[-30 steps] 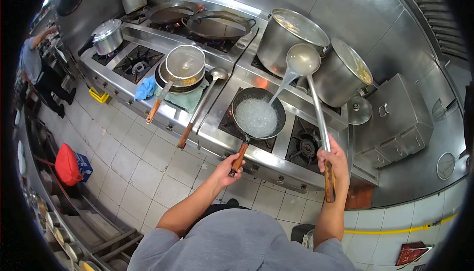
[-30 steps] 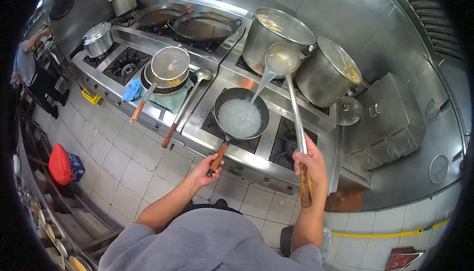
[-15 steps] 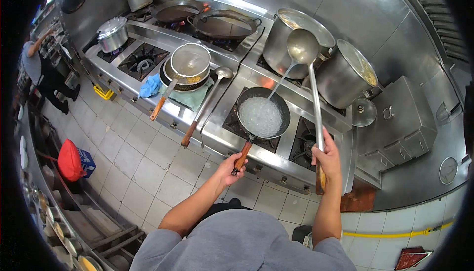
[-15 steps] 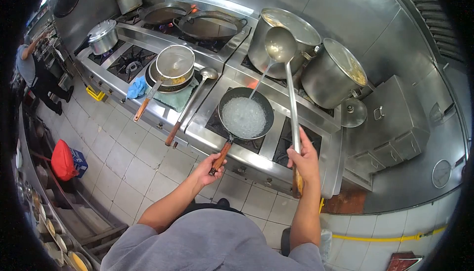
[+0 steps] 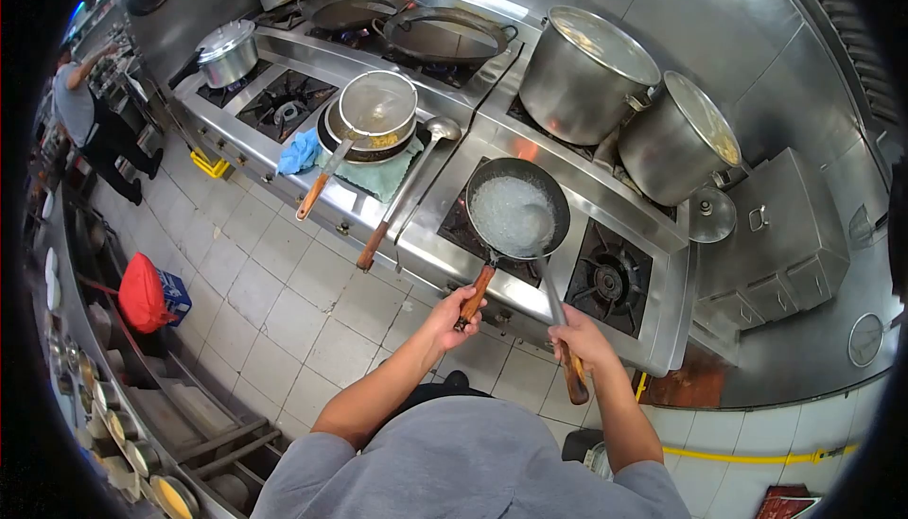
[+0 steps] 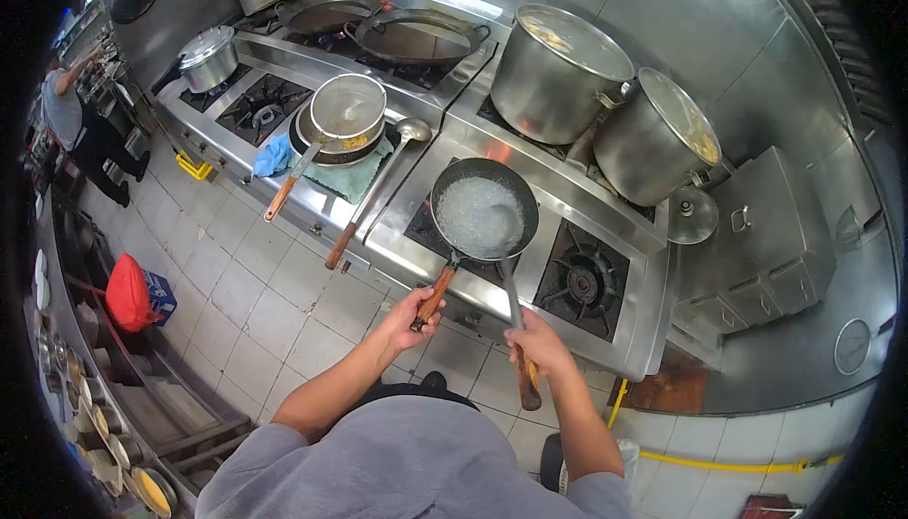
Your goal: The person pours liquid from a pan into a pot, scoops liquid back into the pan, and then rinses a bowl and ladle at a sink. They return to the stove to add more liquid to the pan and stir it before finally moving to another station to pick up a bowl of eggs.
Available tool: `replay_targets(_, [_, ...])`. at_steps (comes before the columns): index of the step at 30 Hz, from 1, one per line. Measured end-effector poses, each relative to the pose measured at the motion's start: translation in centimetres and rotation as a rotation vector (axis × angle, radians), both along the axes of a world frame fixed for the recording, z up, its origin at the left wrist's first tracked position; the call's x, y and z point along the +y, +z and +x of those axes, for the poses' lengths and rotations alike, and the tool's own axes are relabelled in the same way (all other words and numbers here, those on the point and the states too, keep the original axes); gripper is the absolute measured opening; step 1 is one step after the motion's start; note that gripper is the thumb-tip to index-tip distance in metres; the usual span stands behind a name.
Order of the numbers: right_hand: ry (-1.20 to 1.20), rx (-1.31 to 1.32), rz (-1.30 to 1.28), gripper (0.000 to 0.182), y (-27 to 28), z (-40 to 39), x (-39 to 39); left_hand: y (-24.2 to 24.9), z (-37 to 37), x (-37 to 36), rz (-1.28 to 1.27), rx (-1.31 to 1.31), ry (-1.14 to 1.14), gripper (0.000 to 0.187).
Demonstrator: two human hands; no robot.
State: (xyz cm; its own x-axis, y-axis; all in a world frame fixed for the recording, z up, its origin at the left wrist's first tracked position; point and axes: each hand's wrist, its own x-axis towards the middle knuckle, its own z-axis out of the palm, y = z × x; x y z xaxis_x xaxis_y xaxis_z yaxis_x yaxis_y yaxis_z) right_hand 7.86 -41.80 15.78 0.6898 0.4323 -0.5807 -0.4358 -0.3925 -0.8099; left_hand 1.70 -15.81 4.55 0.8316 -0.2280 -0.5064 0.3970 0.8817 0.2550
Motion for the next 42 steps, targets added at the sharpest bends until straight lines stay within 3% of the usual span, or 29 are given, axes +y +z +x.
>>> replay_targets(1, [-0.006,0.0,0.006,0.052,0.1,0.4,0.1,-0.3,0.1,-0.1,-0.004,-0.021,-0.007,0.022])
replay_targets(3, [-0.176,0.281,0.346,0.041,0.5,1.9,0.5,0.0,0.2,0.0,-0.004,-0.003,-0.021,0.022])
replay_targets(5, [-0.271,0.281,0.407,0.049,-1.5,2.6,1.4,0.5,0.1,-0.2,-0.011,0.008,-0.023,0.022])
replay_targets(7, [-0.106,-0.223,-0.094,0.06,-5.7,2.3,2.0,1.1,0.0,-0.1,0.017,0.034,-0.012,0.023])
replay_targets(8, [-0.066,-0.323,-0.208,0.072,-5.2,0.9,3.0,1.0,0.0,0.1,0.022,0.029,0.0,0.023])
replay_targets(9, [0.061,-0.731,-0.332,0.075,-14.3,2.1,-0.3,0.8,-0.2,0.2,0.016,0.017,-0.002,0.023])
replay_targets(11, [-0.102,0.013,-0.023,0.07,-1.4,-1.9,3.3,0.5,0.1,0.2,0.002,0.004,0.0,0.024])
replay_targets(12, [-0.099,0.011,-0.027,0.07,-1.8,-0.5,2.6,0.3,0.1,0.3,-0.013,0.012,-0.012,0.024])
replay_targets(14, [-0.224,0.329,0.335,0.066,-2.5,1.9,1.0,0.0,0.0,0.1,-0.031,0.028,-0.027,0.025])
replay_targets(15, [-0.215,0.246,0.404,0.066,-2.2,2.4,1.3,-0.2,0.1,0.0,-0.016,0.041,-0.032,0.025])
replay_targets(17, [-0.151,-0.124,-0.02,0.071,-5.1,3.0,2.5,0.0,0.2,-0.1,0.004,0.044,-0.03,0.024])
replay_targets(18, [-0.147,-0.128,-0.016,0.071,-8.5,2.8,2.1,0.3,0.0,-0.1,0.017,0.04,-0.018,0.024])
replay_targets(20, [0.024,-1.003,-0.364,0.075,-15.4,1.8,0.2,0.9,0.1,0.2,0.03,0.027,-0.005,0.024])
replay_targets(21, [0.027,-1.008,-0.366,0.075,-12.4,1.3,0.3,1.1,0.1,0.3,0.027,0.022,-0.003,0.023])
replay_targets(23, [-0.062,0.112,0.113,0.079,-0.8,-0.8,2.2,0.9,0.0,0.1,0.017,0.025,-0.004,0.023])
replay_targets(25, [-0.124,0.117,0.096,0.082,-0.5,0.5,2.5,0.5,0.1,0.0,0.033,0.052,-0.018,0.024])
replay_targets(27, [-0.064,-0.205,-0.14,0.085,-4.6,2.4,3.5,0.6,0.1,-0.2,0.033,0.052,-0.017,0.025])
replay_targets(28, [0.073,-0.458,-0.508,0.086,-5.2,1.8,4.2,0.6,0.0,0.0,0.035,0.054,-0.021,0.025])
replay_targets(29, [0.203,-0.699,-0.717,0.086,-8.3,1.4,3.1,0.5,0.0,0.2,0.039,0.047,-0.017,0.025])
replay_targets(31, [0.117,-0.78,-0.333,0.084,-13.8,0.6,-0.1,0.0,0.2,0.5,0.027,0.028,-0.036,0.025])
replay_targets(32, [0.126,-0.778,-0.337,0.084,-11.3,0.9,-0.1,0.2,0.1,0.8,0.03,0.017,-0.032,0.025])
replay_targets(34, [-0.01,0.161,0.195,0.091,-2.4,0.9,1.6,-0.1,0.3,0.8,0.025,0.023,-0.035,0.025])
replay_targets(37, [-0.207,0.001,0.12,0.08,-4.0,2.2,4.0,0.1,0.3,0.5,0.055,0.015,-0.048,0.029])
replay_targets(39, [-0.071,-0.263,-0.304,0.088,-3.9,0.3,6.1,0.0,0.2,0.3,0.111,-0.062,-0.061,0.035])
replay_targets(41, [0.033,-0.568,-0.274,0.089,-12.5,0.4,2.3,-1.1,0.3,0.7,0.125,-0.073,-0.073,0.039])
replay_targets(42, [0.047,-0.567,-0.284,0.089,-9.9,0.2,2.2,-2.4,0.3,0.7,0.135,-0.076,-0.084,0.042])
